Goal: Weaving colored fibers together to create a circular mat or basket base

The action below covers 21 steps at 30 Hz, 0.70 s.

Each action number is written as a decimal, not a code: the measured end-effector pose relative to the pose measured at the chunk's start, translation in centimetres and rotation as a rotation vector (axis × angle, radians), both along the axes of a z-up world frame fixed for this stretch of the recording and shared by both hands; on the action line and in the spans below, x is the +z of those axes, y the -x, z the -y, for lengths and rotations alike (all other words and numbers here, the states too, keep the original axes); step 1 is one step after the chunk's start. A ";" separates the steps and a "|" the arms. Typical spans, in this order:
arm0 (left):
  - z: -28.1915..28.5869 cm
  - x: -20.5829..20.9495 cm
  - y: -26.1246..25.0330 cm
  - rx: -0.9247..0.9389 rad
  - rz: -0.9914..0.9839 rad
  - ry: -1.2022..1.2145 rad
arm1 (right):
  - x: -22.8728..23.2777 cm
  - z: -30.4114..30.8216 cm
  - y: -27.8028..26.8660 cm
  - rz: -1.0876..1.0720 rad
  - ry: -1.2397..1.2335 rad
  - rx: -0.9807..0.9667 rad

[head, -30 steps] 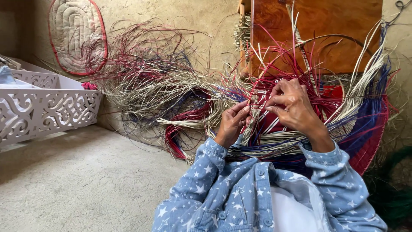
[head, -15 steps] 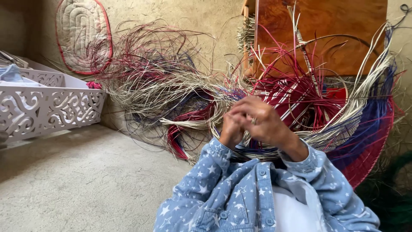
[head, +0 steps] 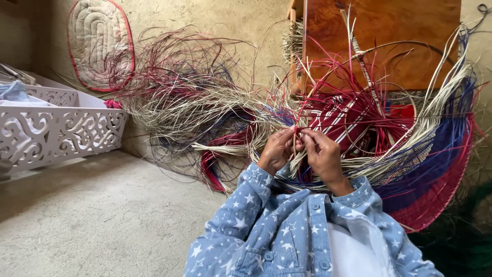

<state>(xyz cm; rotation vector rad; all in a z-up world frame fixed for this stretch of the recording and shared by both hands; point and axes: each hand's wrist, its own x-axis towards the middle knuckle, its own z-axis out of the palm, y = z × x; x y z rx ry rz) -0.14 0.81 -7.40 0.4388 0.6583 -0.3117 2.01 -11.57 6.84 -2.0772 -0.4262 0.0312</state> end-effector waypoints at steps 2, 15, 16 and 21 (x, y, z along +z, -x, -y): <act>0.0 -0.8 0.2 -0.027 -0.021 0.023 | -1.4 0.5 -0.1 -0.096 -0.023 -0.055; 0.6 -3.8 0.4 -0.251 -0.017 0.018 | -2.8 0.2 0.0 -0.098 0.006 -0.133; 0.4 -3.1 0.4 -0.262 -0.026 0.014 | -1.8 -0.1 0.3 -0.058 0.009 -0.150; 0.4 -2.1 0.3 -0.245 -0.050 0.012 | -3.4 1.4 0.3 0.011 0.127 -0.096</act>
